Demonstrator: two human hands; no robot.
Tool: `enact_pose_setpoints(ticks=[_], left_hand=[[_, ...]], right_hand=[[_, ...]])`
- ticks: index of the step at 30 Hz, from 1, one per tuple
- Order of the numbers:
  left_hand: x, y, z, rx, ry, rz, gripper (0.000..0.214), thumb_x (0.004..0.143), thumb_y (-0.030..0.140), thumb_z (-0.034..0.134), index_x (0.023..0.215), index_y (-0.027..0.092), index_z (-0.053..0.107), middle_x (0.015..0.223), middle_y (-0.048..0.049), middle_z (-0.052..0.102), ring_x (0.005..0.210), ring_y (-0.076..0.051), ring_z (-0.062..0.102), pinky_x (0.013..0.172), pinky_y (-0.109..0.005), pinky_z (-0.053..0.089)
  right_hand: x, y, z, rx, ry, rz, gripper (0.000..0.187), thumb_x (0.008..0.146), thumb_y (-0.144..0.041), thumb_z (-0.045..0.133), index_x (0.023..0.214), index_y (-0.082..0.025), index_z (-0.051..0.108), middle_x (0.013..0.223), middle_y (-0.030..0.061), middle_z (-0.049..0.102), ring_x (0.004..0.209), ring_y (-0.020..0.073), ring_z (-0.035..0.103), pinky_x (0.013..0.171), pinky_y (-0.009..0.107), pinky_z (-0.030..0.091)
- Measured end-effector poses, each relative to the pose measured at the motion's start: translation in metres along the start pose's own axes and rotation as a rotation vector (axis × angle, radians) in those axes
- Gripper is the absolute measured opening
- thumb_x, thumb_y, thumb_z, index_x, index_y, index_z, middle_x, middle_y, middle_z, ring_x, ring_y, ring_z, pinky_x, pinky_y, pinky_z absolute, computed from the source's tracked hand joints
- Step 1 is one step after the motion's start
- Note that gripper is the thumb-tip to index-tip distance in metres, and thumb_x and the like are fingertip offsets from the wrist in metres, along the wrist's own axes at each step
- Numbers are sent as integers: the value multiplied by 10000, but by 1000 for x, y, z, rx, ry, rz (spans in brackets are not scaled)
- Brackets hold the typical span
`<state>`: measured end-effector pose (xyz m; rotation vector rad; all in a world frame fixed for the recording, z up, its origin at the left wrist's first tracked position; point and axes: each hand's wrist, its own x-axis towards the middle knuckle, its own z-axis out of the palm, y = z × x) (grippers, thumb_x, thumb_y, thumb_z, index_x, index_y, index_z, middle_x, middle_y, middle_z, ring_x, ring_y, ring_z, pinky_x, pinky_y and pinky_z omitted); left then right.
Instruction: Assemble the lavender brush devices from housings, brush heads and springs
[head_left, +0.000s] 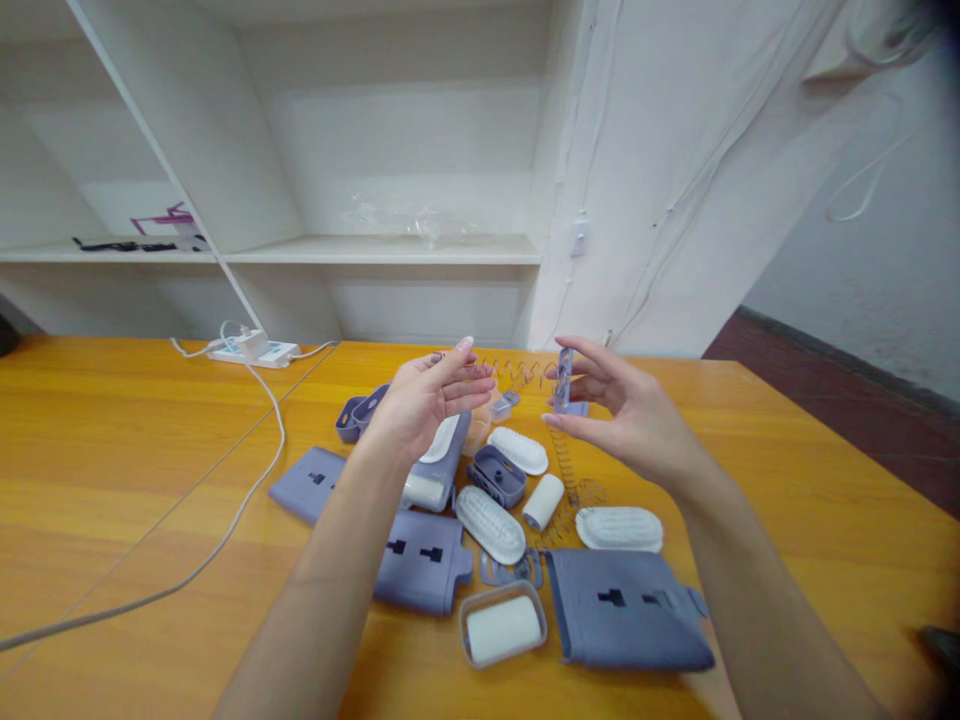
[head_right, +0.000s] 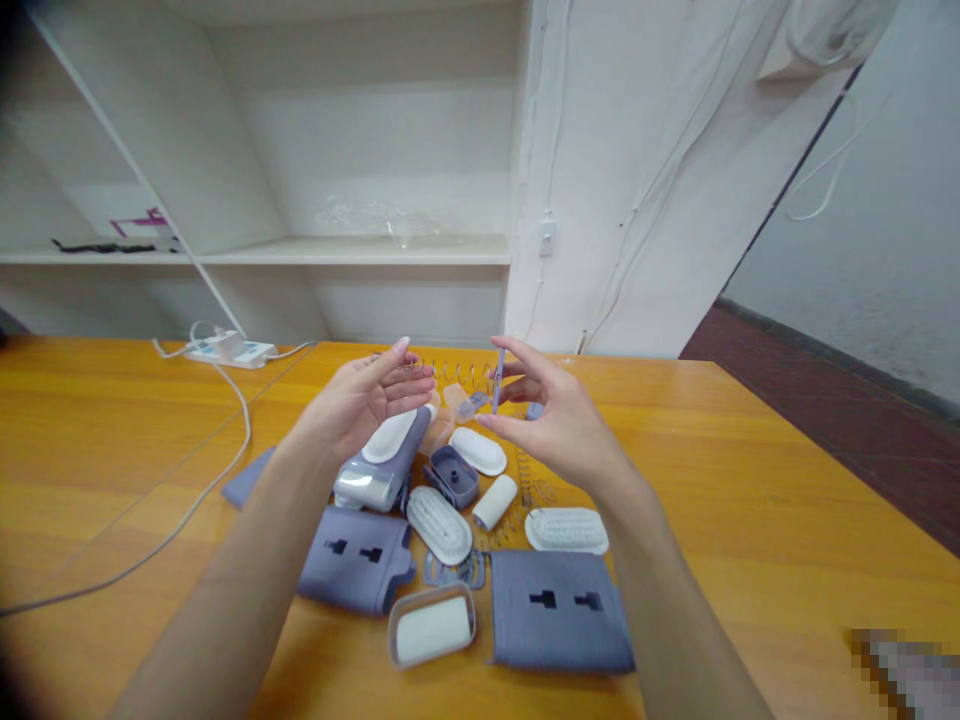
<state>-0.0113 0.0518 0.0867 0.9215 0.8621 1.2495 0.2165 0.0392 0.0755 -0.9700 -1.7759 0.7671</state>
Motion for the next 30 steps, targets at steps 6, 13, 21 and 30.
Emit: enact_pose_setpoints(ticks=[6, 13, 21, 30], left_hand=[[-6, -6, 11, 158, -190, 113, 475, 755, 401, 755, 1116, 149, 577, 1061, -124, 663, 973, -222, 655, 813, -367, 547], [-9, -17, 16, 408, -439, 295, 966, 595, 193, 857, 1424, 319, 377, 1496, -108, 360, 1268, -281, 495, 1051, -471, 415], [4, -27, 11, 467, -426, 375, 847, 643, 164, 823, 1401, 173, 444, 1426, -161, 486, 1326, -273, 457, 1118, -430, 353], [-2, -18, 8, 351, -483, 190, 949, 607, 75, 817, 1440, 194, 377, 1457, -189, 447, 1278, -296, 513, 1083, -478, 400]], right_hand=[[1, -4, 8, 327, -66, 73, 825, 653, -271, 845, 1380, -286, 455, 1147, 81, 674, 927, 216, 677, 874, 414, 551], [0, -5, 20, 698, -235, 245, 698, 724, -154, 787, 1349, -264, 497, 1160, 78, 695, 1003, 193, 683, 868, 317, 545], [0, 1, 23, 814, -259, 349, 684, 744, -111, 759, 1353, -244, 477, 1201, 96, 685, 1038, 181, 674, 896, 301, 525], [0, 0, 19, 891, -262, 401, 464, 846, -196, 654, 1294, -229, 537, 1086, 94, 733, 975, 220, 708, 863, 377, 552]])
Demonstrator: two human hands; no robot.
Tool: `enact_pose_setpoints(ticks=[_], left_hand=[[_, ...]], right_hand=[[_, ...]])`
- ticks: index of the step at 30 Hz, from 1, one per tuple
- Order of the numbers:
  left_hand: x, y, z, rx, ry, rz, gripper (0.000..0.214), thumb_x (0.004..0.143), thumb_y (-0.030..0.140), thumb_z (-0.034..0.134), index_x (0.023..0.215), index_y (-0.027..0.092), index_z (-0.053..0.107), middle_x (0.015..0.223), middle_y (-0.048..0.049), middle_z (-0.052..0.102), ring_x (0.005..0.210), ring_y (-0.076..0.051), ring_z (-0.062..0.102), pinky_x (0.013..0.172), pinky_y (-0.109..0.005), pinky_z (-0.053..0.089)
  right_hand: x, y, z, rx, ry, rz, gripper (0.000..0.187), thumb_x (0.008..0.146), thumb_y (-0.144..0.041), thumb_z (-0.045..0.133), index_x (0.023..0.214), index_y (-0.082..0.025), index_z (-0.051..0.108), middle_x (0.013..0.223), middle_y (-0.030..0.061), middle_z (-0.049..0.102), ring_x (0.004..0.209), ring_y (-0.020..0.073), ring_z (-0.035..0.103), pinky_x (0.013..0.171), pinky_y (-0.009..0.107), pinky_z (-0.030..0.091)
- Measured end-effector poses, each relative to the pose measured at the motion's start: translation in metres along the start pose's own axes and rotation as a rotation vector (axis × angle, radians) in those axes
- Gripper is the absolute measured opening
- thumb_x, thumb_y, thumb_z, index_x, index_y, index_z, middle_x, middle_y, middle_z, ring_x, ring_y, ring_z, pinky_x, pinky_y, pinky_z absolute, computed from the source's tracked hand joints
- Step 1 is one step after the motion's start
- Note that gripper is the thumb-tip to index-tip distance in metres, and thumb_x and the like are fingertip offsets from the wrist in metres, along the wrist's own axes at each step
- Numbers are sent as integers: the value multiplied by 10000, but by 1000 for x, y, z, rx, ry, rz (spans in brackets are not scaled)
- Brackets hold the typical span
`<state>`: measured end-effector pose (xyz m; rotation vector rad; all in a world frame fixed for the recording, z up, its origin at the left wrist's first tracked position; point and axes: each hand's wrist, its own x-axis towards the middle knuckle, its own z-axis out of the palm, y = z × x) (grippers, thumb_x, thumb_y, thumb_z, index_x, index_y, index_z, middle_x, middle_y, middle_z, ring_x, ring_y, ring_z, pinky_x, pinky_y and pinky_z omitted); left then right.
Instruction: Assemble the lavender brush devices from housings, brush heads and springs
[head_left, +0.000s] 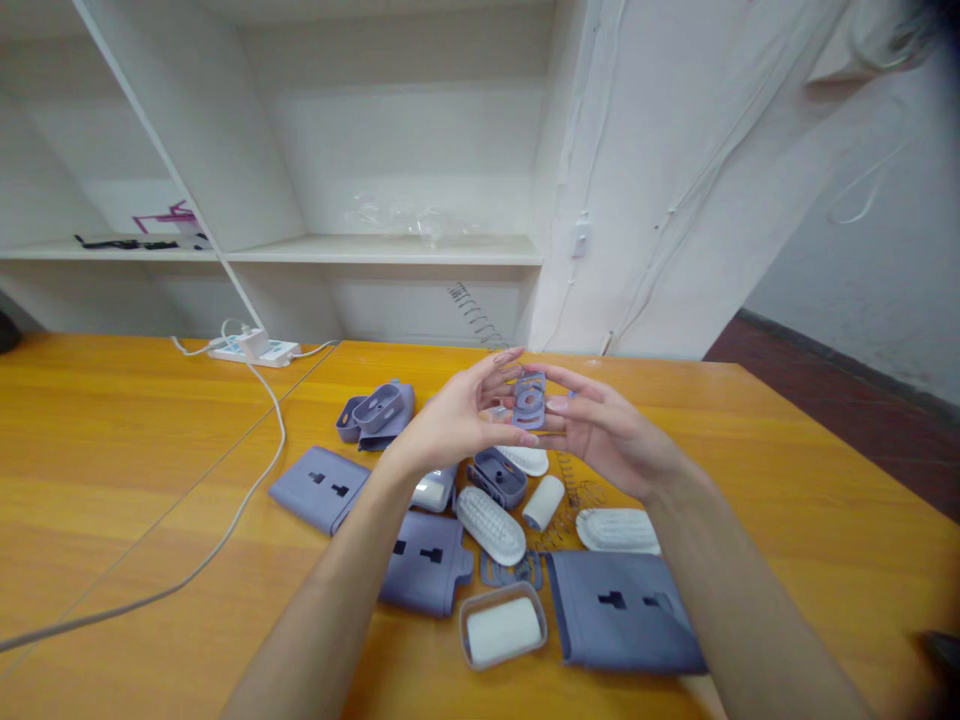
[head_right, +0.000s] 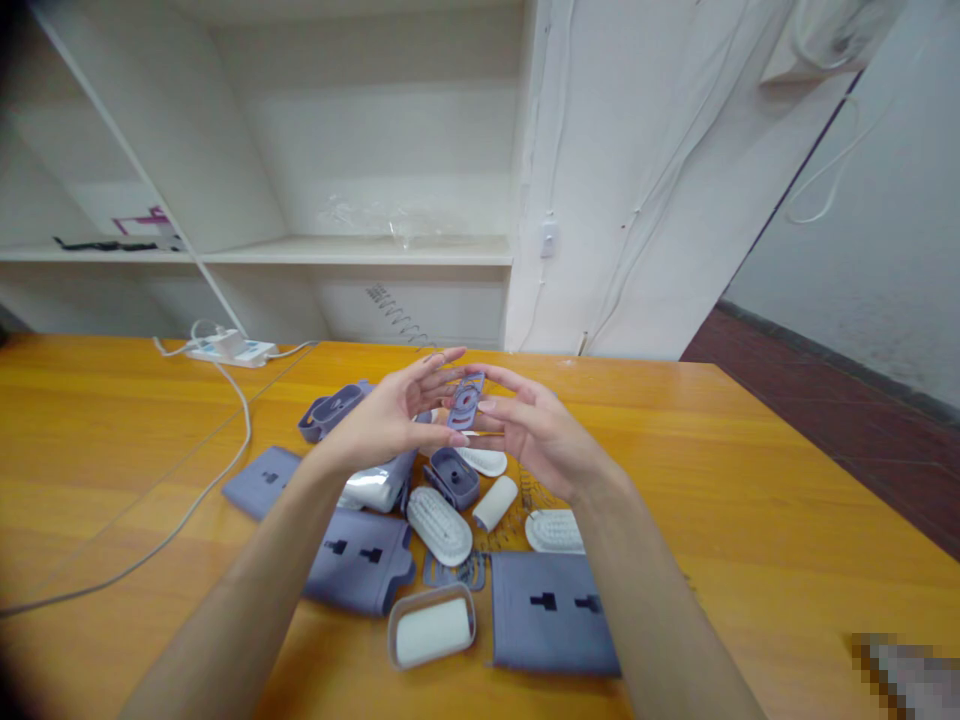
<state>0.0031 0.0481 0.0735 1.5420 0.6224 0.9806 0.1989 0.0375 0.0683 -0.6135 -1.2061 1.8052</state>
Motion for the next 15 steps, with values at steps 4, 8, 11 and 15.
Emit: enact_pose_setpoints(ticks=[4, 8, 11, 15], left_hand=[[-1, 4, -1, 5, -19, -21, 975, 607, 41, 799, 1459, 190, 348, 1455, -192, 447, 1275, -291, 518, 1082, -460, 406], [-3, 4, -1, 65, -32, -20, 1003, 616, 37, 784, 1484, 217, 314, 1457, -178, 447, 1276, -287, 514, 1081, -463, 401], [-3, 3, -1, 128, -29, -13, 1001, 628, 48, 777, 1492, 215, 299, 1449, -172, 459, 1261, -279, 526, 1085, -460, 397], [-4, 3, -1, 139, -35, -24, 1007, 626, 45, 776, 1494, 205, 291, 1432, -176, 477, 1253, -282, 534, 1070, -460, 415]], right_hand=[[1, 0, -1, -36, 51, 10, 436, 832, -208, 670, 1257, -223, 571, 1013, 95, 754, 886, 219, 729, 817, 385, 571], [2, 0, -2, -96, 72, 7, 465, 808, -216, 707, 1252, -217, 573, 968, 87, 760, 792, 202, 734, 776, 372, 580], [2, 1, -4, -125, 58, 13, 486, 805, -223, 712, 1267, -213, 563, 957, 87, 760, 779, 204, 735, 780, 371, 578], [2, 2, -8, -149, 30, 12, 518, 793, -221, 723, 1284, -219, 557, 949, 78, 760, 779, 206, 738, 789, 373, 576]])
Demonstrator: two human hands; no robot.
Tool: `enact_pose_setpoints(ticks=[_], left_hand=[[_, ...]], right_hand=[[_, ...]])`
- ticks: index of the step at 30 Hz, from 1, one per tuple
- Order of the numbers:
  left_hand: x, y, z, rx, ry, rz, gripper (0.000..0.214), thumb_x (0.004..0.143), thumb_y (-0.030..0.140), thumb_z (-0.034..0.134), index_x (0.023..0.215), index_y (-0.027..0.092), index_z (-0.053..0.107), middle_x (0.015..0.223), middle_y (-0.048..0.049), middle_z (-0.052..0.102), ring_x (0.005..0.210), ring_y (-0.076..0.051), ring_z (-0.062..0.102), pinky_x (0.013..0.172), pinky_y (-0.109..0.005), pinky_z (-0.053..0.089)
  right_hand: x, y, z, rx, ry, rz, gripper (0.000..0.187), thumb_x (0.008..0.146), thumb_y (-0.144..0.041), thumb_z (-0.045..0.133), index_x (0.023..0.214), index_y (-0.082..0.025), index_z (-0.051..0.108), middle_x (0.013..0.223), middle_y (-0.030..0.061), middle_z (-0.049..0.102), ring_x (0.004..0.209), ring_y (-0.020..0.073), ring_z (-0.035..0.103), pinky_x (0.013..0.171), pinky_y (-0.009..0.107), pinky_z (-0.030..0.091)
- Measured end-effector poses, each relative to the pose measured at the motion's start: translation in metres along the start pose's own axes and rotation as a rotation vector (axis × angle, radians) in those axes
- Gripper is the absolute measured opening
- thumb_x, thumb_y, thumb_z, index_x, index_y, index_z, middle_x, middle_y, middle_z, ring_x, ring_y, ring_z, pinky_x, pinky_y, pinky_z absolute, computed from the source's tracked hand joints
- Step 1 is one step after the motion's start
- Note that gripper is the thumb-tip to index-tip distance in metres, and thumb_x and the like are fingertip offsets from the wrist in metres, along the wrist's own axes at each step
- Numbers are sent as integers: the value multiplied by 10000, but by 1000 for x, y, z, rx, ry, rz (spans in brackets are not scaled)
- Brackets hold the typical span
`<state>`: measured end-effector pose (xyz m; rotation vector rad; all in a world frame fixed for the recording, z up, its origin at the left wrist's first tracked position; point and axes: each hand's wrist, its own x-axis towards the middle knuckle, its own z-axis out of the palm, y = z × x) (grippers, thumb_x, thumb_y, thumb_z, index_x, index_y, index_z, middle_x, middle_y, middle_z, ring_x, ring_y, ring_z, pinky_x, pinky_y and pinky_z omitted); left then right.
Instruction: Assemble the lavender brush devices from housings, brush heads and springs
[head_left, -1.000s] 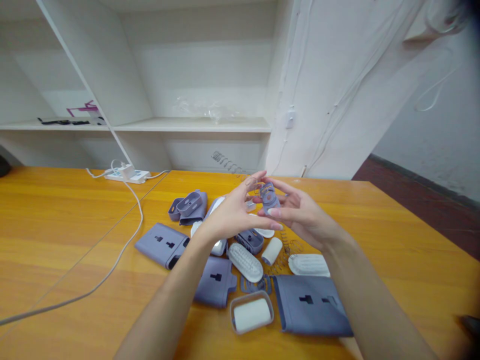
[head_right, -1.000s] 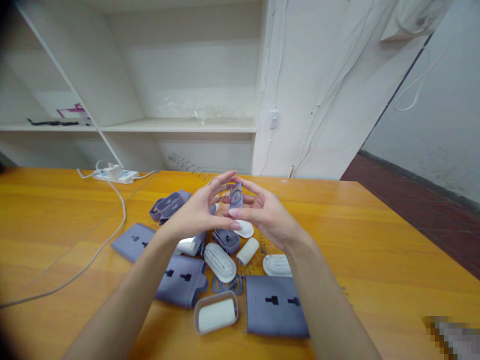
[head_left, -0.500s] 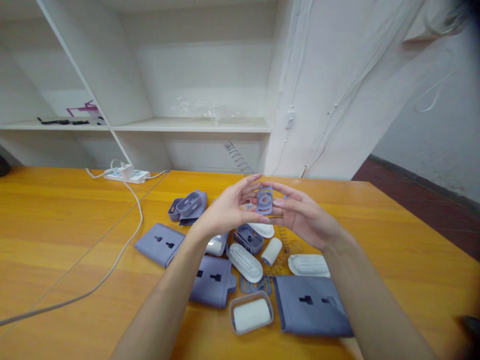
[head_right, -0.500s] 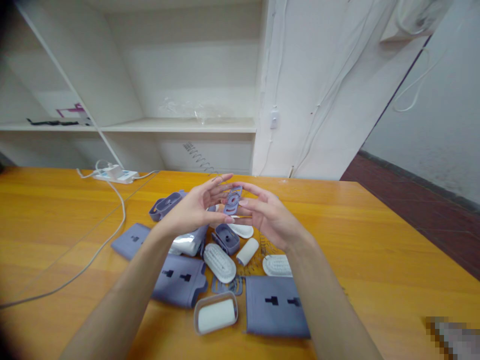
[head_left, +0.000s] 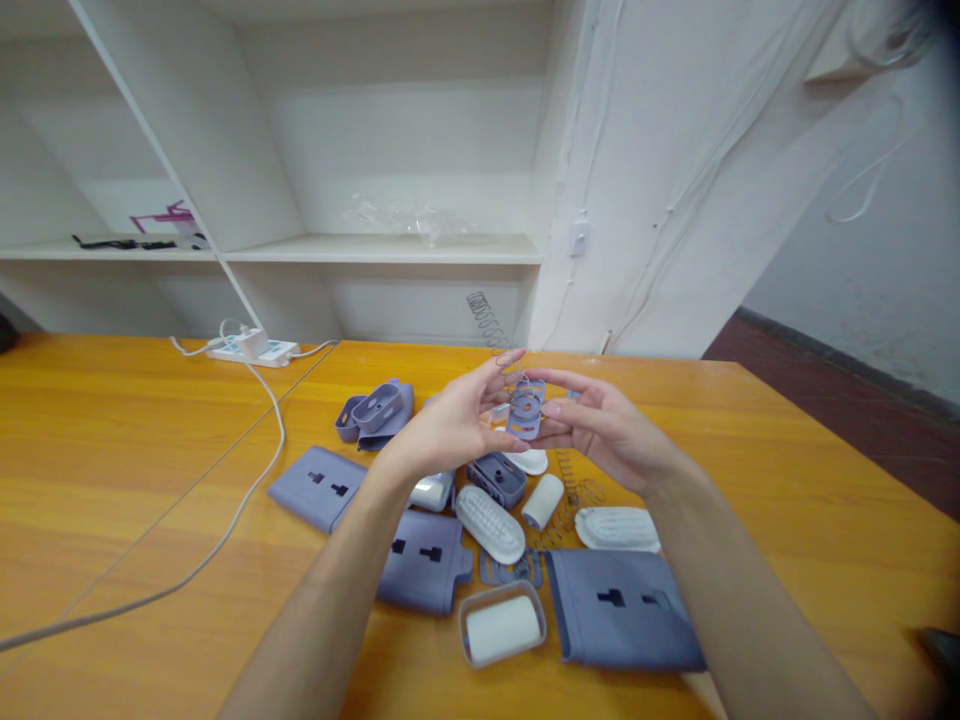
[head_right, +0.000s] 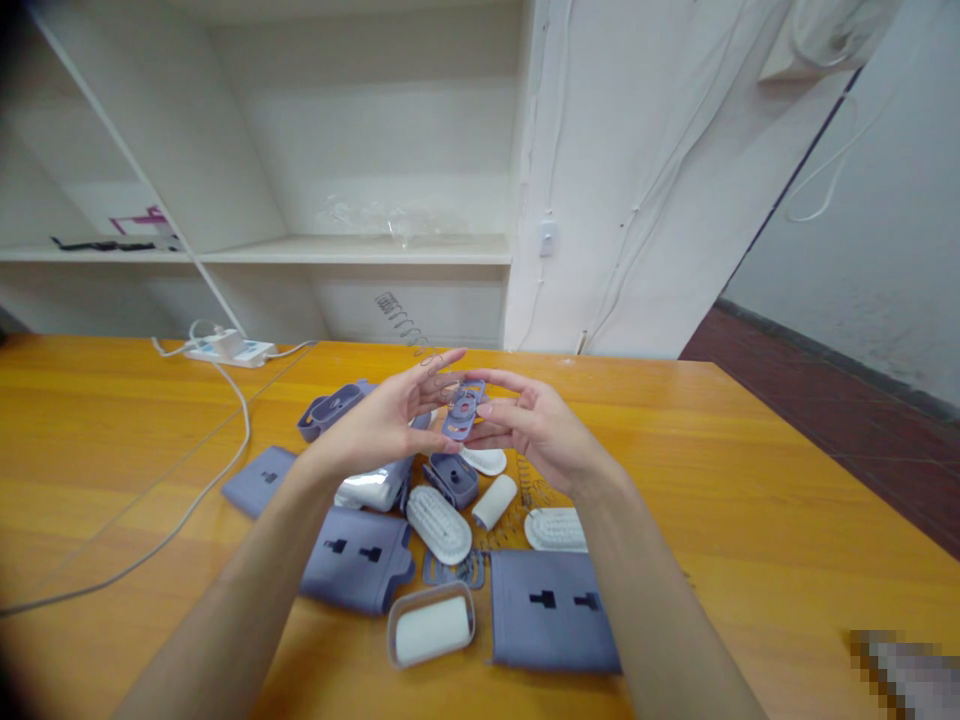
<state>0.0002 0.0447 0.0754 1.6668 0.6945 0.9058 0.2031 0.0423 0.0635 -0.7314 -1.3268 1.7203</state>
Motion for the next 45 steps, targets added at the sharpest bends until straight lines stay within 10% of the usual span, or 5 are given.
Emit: enact_pose_setpoints(ticks=[28, 45], left_hand=[[1, -5, -3, 31, -18, -35, 960, 596, 65, 807, 1448, 180, 379, 1319, -202, 582, 1129, -299, 616, 958, -469, 489], [9, -18, 25, 146, 193, 3, 1006, 651, 372, 825, 1480, 184, 286, 1424, -191, 470, 1284, -288, 486, 1044, -449, 408]], right_hand=[[2, 1, 1, -14, 85, 40, 548, 696, -188, 800, 1213, -177, 619, 864, 93, 775, 745, 222, 748, 756, 360, 589], [8, -2, -5, 333, 232, 4, 128, 876, -335, 635, 900, -218, 681, 866, 11, 758, 838, 132, 718, 795, 239, 589]])
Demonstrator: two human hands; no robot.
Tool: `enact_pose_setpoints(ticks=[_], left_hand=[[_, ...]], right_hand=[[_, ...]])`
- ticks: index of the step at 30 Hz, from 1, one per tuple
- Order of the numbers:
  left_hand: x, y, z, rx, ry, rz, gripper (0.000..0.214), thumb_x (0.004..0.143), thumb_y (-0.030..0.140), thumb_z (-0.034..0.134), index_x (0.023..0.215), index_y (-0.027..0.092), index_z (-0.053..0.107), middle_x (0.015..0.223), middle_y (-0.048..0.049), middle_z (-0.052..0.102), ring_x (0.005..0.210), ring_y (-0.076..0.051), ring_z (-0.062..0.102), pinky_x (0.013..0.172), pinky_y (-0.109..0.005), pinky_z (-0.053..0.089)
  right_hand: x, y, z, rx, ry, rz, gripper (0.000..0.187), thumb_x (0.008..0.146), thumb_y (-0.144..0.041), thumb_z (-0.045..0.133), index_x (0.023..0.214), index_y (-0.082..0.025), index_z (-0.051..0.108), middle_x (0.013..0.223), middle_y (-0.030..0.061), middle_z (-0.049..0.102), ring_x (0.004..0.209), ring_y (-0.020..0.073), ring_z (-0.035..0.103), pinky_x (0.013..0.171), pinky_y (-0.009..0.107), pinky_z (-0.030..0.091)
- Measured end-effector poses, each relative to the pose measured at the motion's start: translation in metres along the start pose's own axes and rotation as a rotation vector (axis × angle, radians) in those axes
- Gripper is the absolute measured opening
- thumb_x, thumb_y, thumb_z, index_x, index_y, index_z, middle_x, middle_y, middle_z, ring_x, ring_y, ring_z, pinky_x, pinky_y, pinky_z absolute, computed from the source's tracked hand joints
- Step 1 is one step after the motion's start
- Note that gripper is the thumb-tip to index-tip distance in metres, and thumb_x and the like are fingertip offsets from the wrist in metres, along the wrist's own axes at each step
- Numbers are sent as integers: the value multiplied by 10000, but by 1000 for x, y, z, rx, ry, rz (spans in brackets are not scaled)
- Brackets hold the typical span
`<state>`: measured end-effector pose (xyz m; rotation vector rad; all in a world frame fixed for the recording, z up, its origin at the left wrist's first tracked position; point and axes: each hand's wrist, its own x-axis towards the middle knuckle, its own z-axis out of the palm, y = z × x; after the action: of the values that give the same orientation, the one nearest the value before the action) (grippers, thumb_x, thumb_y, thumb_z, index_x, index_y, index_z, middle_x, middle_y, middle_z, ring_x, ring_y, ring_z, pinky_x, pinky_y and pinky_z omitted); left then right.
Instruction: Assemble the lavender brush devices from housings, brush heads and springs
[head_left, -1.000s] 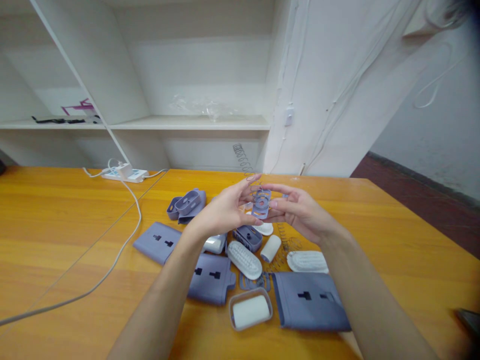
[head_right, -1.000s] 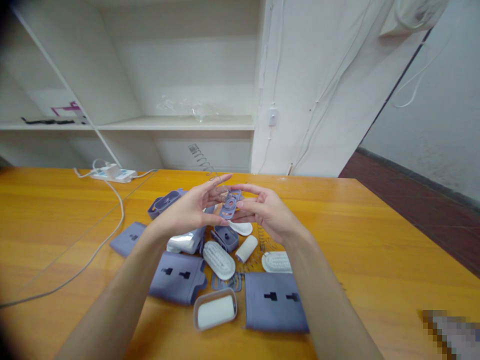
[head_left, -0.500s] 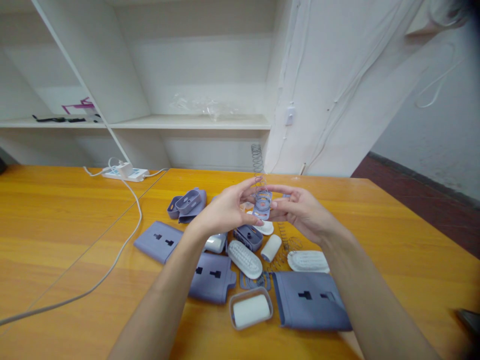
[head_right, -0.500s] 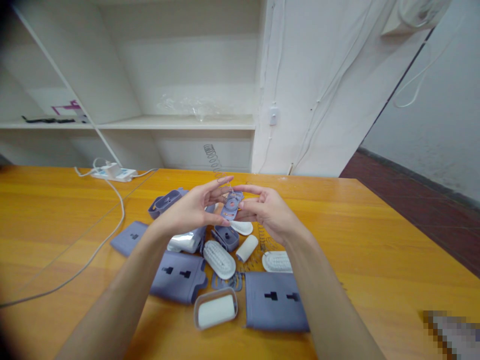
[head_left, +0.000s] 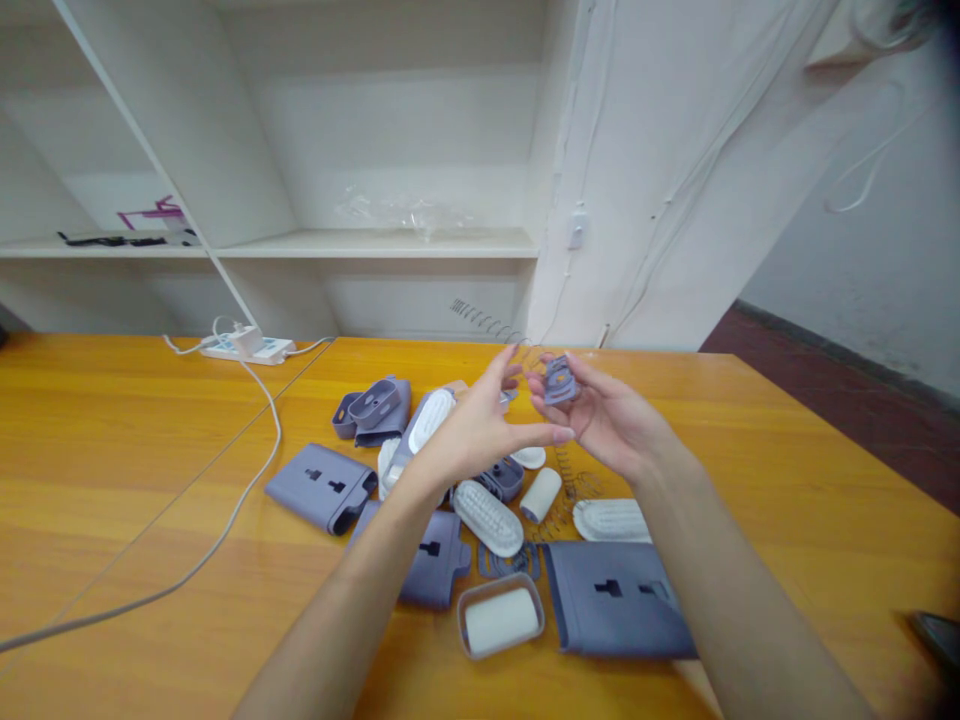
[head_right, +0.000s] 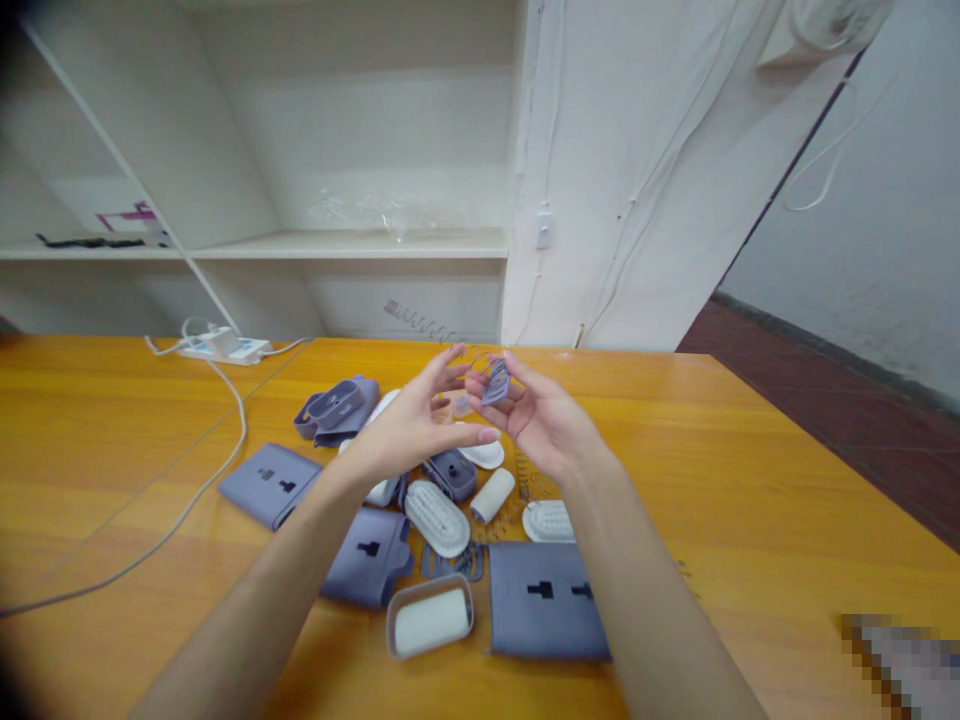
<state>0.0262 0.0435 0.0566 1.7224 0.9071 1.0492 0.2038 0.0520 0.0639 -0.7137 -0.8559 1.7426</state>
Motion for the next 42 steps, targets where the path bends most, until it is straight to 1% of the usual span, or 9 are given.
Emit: enact_pose_setpoints(ticks=[2, 4, 11, 17, 23, 30, 34, 37, 42], left_hand=[[-2, -2, 6, 131, -27, -83, 907, 692, 493, 767, 1435, 152, 373, 1307, -200, 558, 1154, -291, 573, 959, -449, 462], [-5, -3, 15, 255, -169, -139, 805, 723, 579, 699, 1362, 143, 477, 1162, -180, 637, 1004, -284, 631, 870, -445, 497], [-32, -3, 76, 709, -677, 139, 790, 652, 736, 630, 1121, 101, 624, 1072, -191, 635, 1014, -349, 594, 844, -449, 478], [-50, 0, 108, 1081, -632, 207, 982, 521, 781, 686, 1151, 35, 577, 1124, -233, 563, 1050, -358, 515, 902, -470, 418], [-53, -2, 113, 1096, -664, 221, 900, 577, 696, 705, 1160, 27, 554, 1065, -206, 576, 986, -341, 533, 857, -459, 433], [-43, 4, 92, 902, -630, 326, 753, 602, 596, 727, 1129, 85, 556, 1018, -148, 604, 920, -299, 575, 797, -400, 488], [-34, 16, 61, 801, -528, 257, 655, 607, 532, 739, 1100, 133, 574, 1006, -107, 587, 915, -266, 570, 795, -358, 488], [-27, 23, 34, 720, -446, 171, 700, 644, 526, 720, 1225, 179, 543, 1089, -94, 579, 970, -260, 570, 833, -361, 482], [-17, 25, -5, 770, -224, 115, 751, 672, 569, 695, 1303, 200, 523, 1128, -95, 574, 1050, -284, 540, 910, -397, 446]], right_hand=[[0, -9, -10, 9, 60, -110, 95, 855, -326, 668, 882, -235, 662, 856, -14, 748, 865, 118, 710, 839, 226, 583], [-2, -20, -19, 17, 105, -177, 104, 840, -326, 686, 863, -231, 652, 846, -14, 741, 861, 114, 706, 838, 208, 585], [-8, -35, -23, 181, 219, -148, 81, 889, -223, 586, 888, -196, 662, 886, 20, 737, 869, 120, 703, 797, 201, 603], [-10, -34, -18, 147, 286, -157, 102, 867, -176, 573, 877, -184, 674, 859, 36, 735, 856, 148, 709, 789, 247, 612], [-13, -39, -20, 137, 280, -188, 102, 869, -197, 583, 859, -198, 685, 837, 24, 730, 848, 143, 701, 762, 240, 613], [-18, -48, -20, 108, 308, -218, 193, 898, -192, 515, 828, -196, 695, 866, 13, 724, 853, 137, 696, 777, 234, 607], [-22, -54, -25, 49, 317, -266, 194, 893, -218, 530, 822, -219, 711, 877, 5, 728, 878, 130, 691, 796, 212, 595], [-25, -58, -30, 16, 329, -312, 186, 887, -235, 545, 815, -231, 716, 886, -4, 727, 900, 127, 686, 805, 200, 588], [-26, -61, -34, 22, 378, -333, 189, 879, -229, 541, 792, -218, 708, 873, 1, 716, 890, 134, 690, 797, 205, 592]])
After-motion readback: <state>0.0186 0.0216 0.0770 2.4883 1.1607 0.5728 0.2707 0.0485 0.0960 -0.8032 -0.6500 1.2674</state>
